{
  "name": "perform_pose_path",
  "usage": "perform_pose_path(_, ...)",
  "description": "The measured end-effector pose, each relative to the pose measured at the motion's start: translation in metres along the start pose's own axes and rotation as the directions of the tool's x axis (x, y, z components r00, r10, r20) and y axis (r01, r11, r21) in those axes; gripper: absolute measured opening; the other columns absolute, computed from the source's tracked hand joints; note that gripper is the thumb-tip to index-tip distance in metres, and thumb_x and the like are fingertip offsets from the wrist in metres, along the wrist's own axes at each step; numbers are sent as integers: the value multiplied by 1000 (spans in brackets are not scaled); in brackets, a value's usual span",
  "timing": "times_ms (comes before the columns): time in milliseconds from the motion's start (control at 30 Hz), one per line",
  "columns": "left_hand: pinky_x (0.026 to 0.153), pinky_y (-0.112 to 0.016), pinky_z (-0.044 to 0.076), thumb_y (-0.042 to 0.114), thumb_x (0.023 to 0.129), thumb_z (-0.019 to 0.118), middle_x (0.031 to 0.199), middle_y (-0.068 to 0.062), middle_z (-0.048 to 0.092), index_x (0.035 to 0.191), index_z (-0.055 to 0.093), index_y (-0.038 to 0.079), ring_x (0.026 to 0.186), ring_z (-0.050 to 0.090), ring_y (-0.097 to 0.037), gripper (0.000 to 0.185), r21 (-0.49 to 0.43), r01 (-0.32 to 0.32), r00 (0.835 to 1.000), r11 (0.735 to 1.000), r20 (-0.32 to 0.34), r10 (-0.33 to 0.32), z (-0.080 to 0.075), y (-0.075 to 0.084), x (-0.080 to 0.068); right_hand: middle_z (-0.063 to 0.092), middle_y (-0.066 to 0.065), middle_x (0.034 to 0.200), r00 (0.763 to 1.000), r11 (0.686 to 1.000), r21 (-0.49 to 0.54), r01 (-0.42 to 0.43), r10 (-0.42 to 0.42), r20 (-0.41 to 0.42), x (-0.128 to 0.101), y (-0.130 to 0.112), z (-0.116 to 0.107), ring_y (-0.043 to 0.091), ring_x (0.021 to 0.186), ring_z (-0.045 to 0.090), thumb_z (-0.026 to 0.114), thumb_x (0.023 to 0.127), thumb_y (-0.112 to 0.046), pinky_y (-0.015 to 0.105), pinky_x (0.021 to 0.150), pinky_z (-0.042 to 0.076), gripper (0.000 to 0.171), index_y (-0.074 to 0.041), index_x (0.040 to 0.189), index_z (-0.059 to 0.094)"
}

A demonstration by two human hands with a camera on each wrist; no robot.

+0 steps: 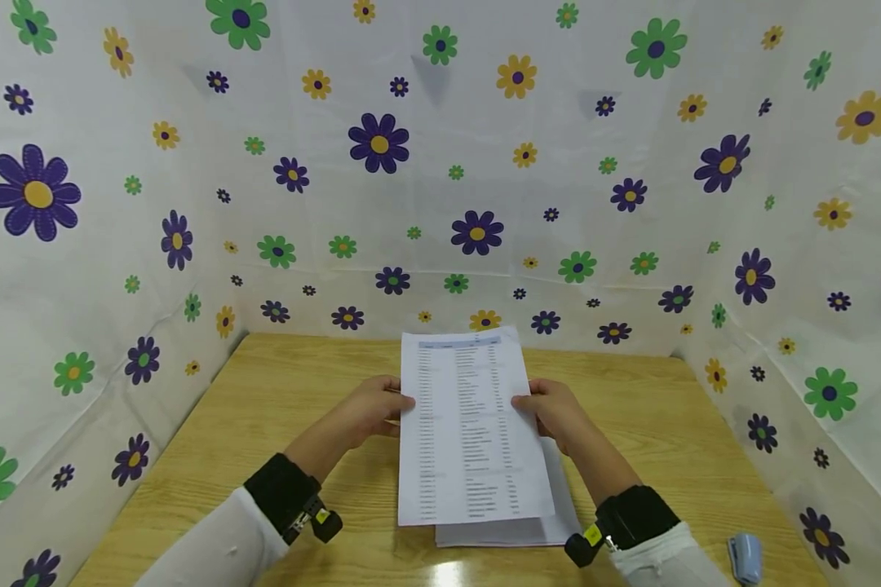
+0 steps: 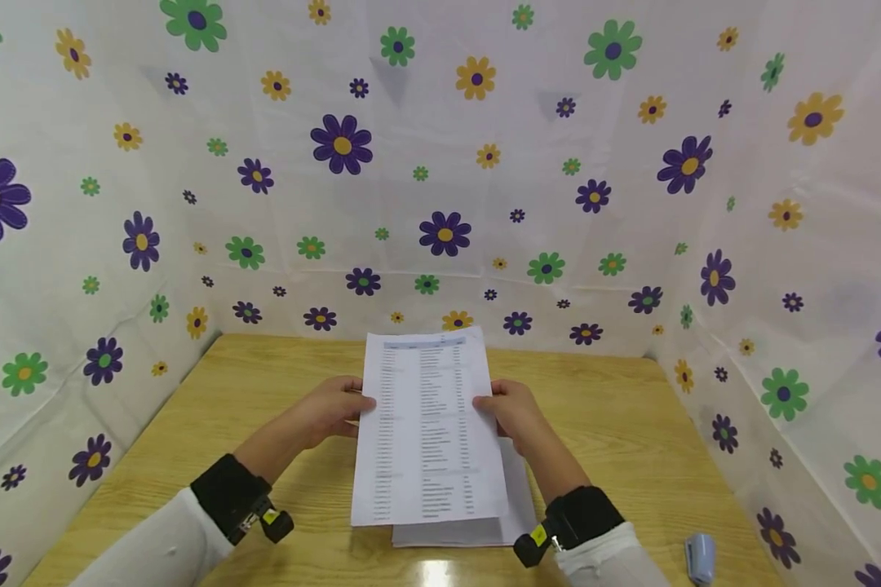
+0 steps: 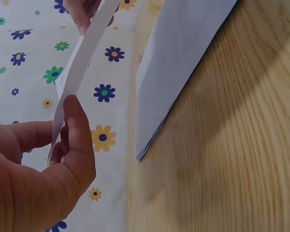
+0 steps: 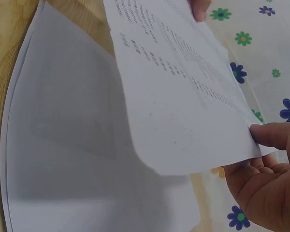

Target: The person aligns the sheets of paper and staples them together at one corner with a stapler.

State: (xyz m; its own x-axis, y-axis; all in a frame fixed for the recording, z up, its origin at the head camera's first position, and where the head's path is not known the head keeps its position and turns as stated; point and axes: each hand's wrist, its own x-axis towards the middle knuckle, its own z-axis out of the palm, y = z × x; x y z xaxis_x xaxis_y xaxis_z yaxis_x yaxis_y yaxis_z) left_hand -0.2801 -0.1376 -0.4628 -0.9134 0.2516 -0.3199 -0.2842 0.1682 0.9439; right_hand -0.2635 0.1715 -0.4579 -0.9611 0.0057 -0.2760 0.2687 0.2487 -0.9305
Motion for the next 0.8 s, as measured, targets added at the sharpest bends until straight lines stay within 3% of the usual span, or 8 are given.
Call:
perform_pose_path(200,74,-39,61,5,98,63,114,-18,67,129,55,-3,91,69,-26,33,38,-8,1000,999,-5,8,17,-5,5,69,17,114,1000,998,-59,-16,16,-14,-3,6,-13,23,86,71,68,97,-15,33,73,60,35,0,128,62)
perform_pose_path(433,68,-40,62,2,97,65,105,-18,70,126,57,-5,85,71,-25,31,111,-32,999,993,-10,33,35,-14,13,71,17,104,999,988,-150,-35,32,-20,-8,18,-22,24,77,73,69,96,-13,38,72,62,29,4,119,64)
perform_pose_path(800,60,-35,61,1,94,68,97,-17,67,118,58,-5,79,69,-24,26,197,2,999,980,-40,6,52,-27,21,70,17,97,997,970,-237,-59,46,-59,-7,31,-27,24,72,72,72,94,-10,36,64,61,25,4,113,64)
